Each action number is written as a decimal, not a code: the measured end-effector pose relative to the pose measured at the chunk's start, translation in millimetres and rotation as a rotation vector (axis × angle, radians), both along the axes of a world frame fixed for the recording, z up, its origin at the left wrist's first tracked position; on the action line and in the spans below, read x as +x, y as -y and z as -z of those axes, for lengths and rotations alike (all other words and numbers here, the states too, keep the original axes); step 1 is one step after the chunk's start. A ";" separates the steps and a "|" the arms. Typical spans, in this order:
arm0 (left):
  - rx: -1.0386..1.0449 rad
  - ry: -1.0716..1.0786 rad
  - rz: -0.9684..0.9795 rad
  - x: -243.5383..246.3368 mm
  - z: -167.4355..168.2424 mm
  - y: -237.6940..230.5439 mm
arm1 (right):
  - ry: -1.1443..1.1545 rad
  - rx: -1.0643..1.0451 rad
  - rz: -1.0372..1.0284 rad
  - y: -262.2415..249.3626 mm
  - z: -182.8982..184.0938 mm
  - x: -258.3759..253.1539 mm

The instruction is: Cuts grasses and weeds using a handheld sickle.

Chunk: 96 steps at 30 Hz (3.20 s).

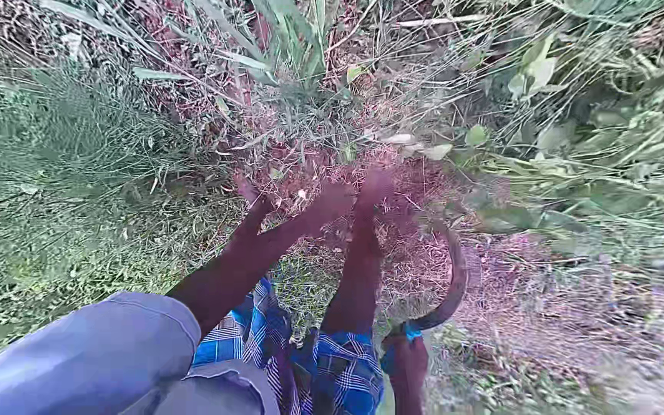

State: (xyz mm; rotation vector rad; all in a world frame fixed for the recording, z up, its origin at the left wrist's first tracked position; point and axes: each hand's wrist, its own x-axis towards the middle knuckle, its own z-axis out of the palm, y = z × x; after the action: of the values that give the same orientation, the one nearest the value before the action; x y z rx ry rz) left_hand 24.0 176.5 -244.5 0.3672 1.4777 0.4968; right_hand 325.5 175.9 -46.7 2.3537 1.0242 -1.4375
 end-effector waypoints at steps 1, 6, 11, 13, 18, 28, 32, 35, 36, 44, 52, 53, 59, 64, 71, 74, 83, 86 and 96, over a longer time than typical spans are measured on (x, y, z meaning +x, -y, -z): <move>0.034 -0.017 -0.031 1.5 9.1 -1.1 | -0.004 -0.019 -0.002 0.9 5.1 3.6; -0.015 -0.091 0.143 -1.5 32.9 -18.9 | 0.026 -0.077 -0.057 -19.2 36.7 5.8; 0.299 -0.312 0.522 26.8 48.5 -69.1 | -0.004 -0.038 -0.144 -44.4 55.2 -4.4; 0.372 -0.395 0.537 27.7 71.1 -86.0 | -0.017 -0.007 -0.132 -49.8 62.0 -15.7; 0.117 -0.292 0.410 -25.8 91.8 -117.9 | -0.060 0.026 -0.087 -56.7 79.5 -37.9; 0.027 -0.707 0.650 -103.8 119.5 -53.1 | -0.224 -0.054 -0.267 -89.8 132.3 -70.3; -0.111 -0.610 0.666 -94.0 99.5 -66.7 | -0.233 -0.127 -0.460 -118.1 191.8 -99.4; -0.109 -0.544 0.637 -98.8 86.2 -69.7 | -0.210 -0.286 -0.769 -141.9 248.4 -111.4; -0.090 -0.499 0.571 -96.9 88.8 -66.1 | -0.235 -0.319 -0.827 -146.4 258.0 -109.8; 0.143 -0.476 0.635 -107.6 94.1 -22.0 | -0.122 -0.256 -0.828 -118.9 128.5 -78.4; 0.101 -0.561 0.763 -121.8 90.1 3.7 | -0.109 -0.345 -0.701 -129.5 216.6 -153.2; 0.097 -0.556 0.793 -124.2 91.8 3.1 | -0.109 -0.393 -0.728 -134.2 235.5 -155.5; -0.099 -0.545 0.818 -141.4 84.3 10.9 | -0.110 -0.403 -0.876 -147.5 221.2 -115.9; -0.151 -0.602 0.747 -146.9 85.6 28.0 | -0.102 -0.316 -0.897 -132.1 159.9 -63.9; 0.195 -0.868 0.701 -121.9 89.6 -10.1 | -0.239 -0.059 -0.431 -109.3 165.5 -125.2; 0.359 -0.885 0.693 -123.0 106.3 -34.1 | -0.241 -0.067 -0.447 -101.2 168.1 -137.6; -0.124 -0.820 0.577 -160.3 142.4 0.9 | -0.256 -0.063 -0.567 -117.1 181.0 -127.3; -0.414 -0.682 0.359 -149.5 127.1 21.5 | -0.274 -0.043 -0.607 -126.0 189.1 -130.5; -0.524 -0.457 0.167 -97.8 108.0 30.3 | -0.254 -0.003 -1.032 -183.4 210.3 -168.2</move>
State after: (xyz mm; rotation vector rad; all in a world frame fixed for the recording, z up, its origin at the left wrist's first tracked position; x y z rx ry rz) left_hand -73.8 146.3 -352.4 0.1877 1.9284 -0.1289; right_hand 157.3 359.2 -256.9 1.2225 1.8773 -1.2497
